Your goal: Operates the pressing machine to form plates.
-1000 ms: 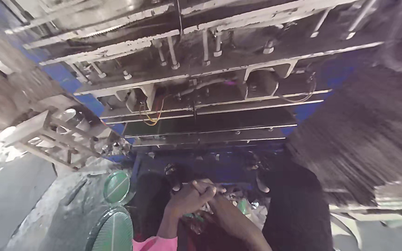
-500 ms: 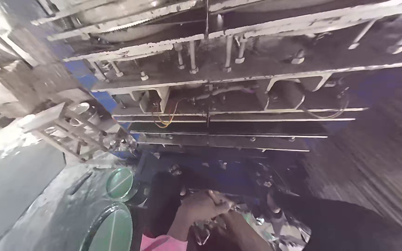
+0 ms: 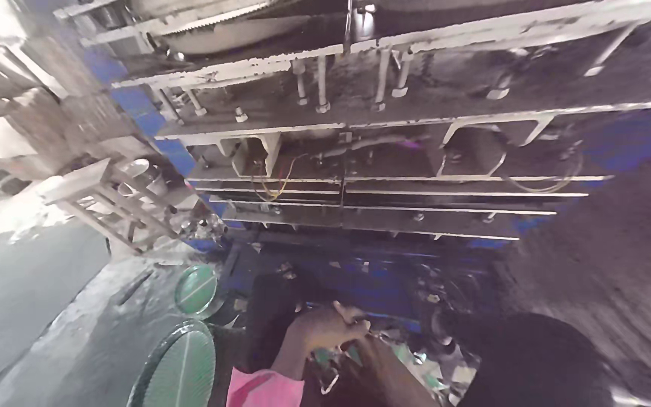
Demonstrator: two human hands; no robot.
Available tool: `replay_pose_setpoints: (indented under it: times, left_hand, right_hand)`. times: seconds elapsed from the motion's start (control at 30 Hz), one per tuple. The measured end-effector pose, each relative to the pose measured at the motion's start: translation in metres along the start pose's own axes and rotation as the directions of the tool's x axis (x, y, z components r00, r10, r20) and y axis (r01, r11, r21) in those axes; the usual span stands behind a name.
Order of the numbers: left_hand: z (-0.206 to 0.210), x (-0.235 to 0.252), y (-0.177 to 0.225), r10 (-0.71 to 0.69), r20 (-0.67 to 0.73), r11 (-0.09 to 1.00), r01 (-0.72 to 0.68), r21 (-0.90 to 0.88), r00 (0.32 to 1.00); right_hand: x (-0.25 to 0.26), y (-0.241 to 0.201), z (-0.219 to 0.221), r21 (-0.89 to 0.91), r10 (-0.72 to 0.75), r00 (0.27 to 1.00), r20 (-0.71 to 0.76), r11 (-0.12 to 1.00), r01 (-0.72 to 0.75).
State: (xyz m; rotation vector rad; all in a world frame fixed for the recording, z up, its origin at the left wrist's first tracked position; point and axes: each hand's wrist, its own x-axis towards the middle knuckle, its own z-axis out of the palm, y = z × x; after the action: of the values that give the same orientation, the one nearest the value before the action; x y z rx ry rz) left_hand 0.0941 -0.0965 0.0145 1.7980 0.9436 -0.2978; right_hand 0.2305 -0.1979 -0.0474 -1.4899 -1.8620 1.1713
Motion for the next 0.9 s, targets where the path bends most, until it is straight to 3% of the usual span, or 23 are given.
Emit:
replay_pose_setpoints:
  times: [0.1, 0.2, 0.47, 0.63, 0.77, 0.9]
  left_hand:
    - [-0.001, -0.001, 0.004, 0.01, -0.003, 1.0, -0.01, -0.012, 1.0]
    - [-0.003, 0.0, 0.006, 0.037, -0.005, 0.999, -0.037, -0.004, 0.999]
    - [-0.005, 0.005, 0.014, 0.008, 0.008, 1.0, -0.008, -0.014, 1.0]
    - [-0.005, 0.006, 0.014, 0.006, 0.008, 0.999, -0.006, -0.037, 1.0]
    - [-0.007, 0.001, 0.013, -0.023, 0.003, 0.999, 0.023, -0.05, 1.0]
    - [-0.007, -0.002, 0.005, -0.035, 0.01, 0.998, 0.036, -0.043, 0.999]
  right_hand:
    - [0.001, -0.017, -0.011, 0.044, 0.161, 0.983, 0.083, 0.985, -0.165]
    - [0.002, -0.004, -0.004, 0.103, 0.148, 0.988, 0.039, 0.983, -0.152]
    - [-0.001, -0.006, -0.005, 0.02, 0.091, 0.994, -0.056, 0.996, -0.09]
    - [0.002, -0.037, -0.026, -0.014, 0.218, 0.974, 0.064, 0.976, -0.217]
    - [0.007, -0.013, -0.006, 0.03, 0.141, 0.99, 0.008, 0.989, -0.141]
    - [0.01, -0.019, -0.007, 0.036, 0.173, 0.982, 0.072, 0.984, -0.176]
